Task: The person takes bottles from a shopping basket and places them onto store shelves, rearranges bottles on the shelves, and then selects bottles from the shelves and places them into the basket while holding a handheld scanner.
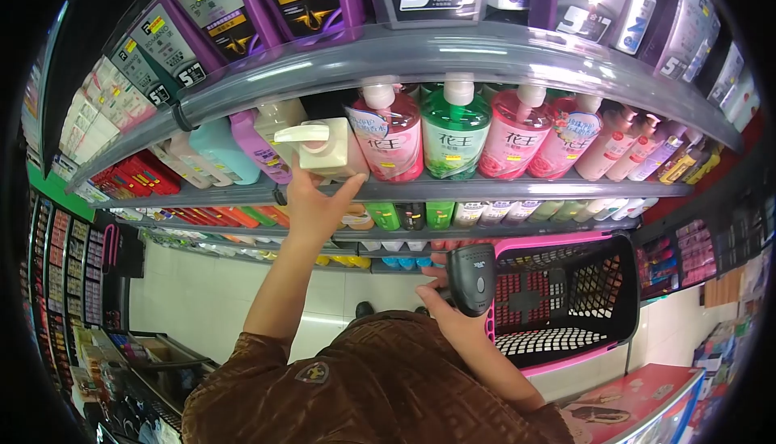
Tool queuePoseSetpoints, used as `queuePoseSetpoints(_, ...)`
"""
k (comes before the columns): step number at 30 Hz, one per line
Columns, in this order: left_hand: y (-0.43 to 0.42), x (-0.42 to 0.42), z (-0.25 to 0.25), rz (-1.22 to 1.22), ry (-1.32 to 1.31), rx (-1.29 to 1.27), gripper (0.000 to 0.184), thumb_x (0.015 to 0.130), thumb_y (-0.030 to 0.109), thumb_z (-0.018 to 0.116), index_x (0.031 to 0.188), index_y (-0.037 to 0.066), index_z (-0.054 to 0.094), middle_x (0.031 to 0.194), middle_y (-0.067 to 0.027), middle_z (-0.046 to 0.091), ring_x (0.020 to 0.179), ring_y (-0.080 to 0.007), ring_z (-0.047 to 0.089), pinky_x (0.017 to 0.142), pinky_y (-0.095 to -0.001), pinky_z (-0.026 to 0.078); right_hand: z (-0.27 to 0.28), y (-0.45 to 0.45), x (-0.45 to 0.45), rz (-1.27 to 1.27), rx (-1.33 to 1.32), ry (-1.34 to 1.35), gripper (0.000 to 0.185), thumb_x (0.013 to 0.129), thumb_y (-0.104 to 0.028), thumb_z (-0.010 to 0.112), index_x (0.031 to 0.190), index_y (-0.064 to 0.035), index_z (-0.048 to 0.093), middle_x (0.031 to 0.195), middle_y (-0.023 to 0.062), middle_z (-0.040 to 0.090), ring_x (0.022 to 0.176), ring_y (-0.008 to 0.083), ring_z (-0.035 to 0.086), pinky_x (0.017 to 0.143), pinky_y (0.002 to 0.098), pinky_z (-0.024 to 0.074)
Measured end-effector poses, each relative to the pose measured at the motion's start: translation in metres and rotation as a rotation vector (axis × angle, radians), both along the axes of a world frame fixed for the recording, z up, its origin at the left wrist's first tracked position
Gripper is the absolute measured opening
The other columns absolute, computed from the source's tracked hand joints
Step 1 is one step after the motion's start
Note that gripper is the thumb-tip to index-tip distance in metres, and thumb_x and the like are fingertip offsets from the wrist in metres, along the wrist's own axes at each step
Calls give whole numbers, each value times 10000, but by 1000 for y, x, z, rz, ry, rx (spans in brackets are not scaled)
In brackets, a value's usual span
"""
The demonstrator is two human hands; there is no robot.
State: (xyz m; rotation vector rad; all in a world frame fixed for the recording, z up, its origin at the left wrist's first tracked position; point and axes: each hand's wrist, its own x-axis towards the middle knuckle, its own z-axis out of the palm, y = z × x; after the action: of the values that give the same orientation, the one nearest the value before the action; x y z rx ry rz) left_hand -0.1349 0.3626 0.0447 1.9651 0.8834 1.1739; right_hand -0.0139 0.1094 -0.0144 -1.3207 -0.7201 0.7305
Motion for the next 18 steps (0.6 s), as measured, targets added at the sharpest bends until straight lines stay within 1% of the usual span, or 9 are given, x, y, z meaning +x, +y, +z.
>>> queuePoseSetpoints(5,3,3,-9,16,-72,4,965,748,266,932,1484,-44,390,1271,-228,636,1098,-358,695,872,-403,574,3,1,-4,-8,-5,-17,523,841,21,806,1314,-26,587,1275,117,671,1007,170,703,792,311,585)
queuePoseSetpoints(7,4,3,-10,126,-53,254,819,721,158,952,1363,-45,485,1316,-176,581,1120,-246,664,898,-354,573,7,1,-8,-13,-6,-2,529,855,4,787,1337,-11,569,1280,122,656,1071,193,684,861,336,569)
queuePoseSetpoints(8,4,4,-8,128,-53,251,819,721,158,952,1363,-45,485,1316,-176,581,1120,-246,664,898,-354,573,8,1,-9,-15,-3,11,537,869,-12,768,1360,3,552,1285,126,640,1135,215,665,929,361,552)
queuePoseSetpoints(10,2,6,-6,340,45,588,918,694,246,975,1412,-57,490,1355,-186,527,1088,-262,652,899,-367,554,3,0,-10,-25,9,6,536,871,-14,768,1360,4,550,1302,128,632,1135,220,667,929,364,554)
queuePoseSetpoints(11,6,9,-4,339,-12,640,948,682,263,964,1445,-59,505,1179,-127,575,930,-237,624,819,-360,523,2,0,-11,-36,26,-1,536,872,-16,768,1360,4,548,1319,129,623,1136,225,669,929,368,557)
queuePoseSetpoints(12,7,10,-3,344,-10,634,948,682,263,964,1445,-59,505,1179,-127,575,930,-237,624,819,-360,523,3,-1,-11,-31,21,-1,536,872,-16,768,1360,4,548,1319,129,623,1136,225,669,929,368,557)
queuePoseSetpoints(14,6,11,1,348,-6,527,881,717,260,900,1467,-20,530,972,-61,589,843,-238,596,719,-381,480,8,-3,-12,-16,-23,28,534,881,-19,763,1366,4,541,1328,135,621,1136,229,669,928,375,562)
queuePoseSetpoints(15,10,14,5,378,-2,590,785,738,219,848,1436,-7,568,798,2,524,725,-191,541,663,-361,418,7,-3,-12,-11,-29,28,534,881,-19,763,1366,4,541,1328,135,621,1136,229,669,928,375,562)
queuePoseSetpoints(18,16,15,7,332,11,545,733,745,217,839,1400,-5,596,739,18,501,667,-172,530,654,-357,408,3,-2,-10,-49,41,-38,530,858,54,769,1338,-2,553,1302,141,638,1053,198,689,809,316,594)
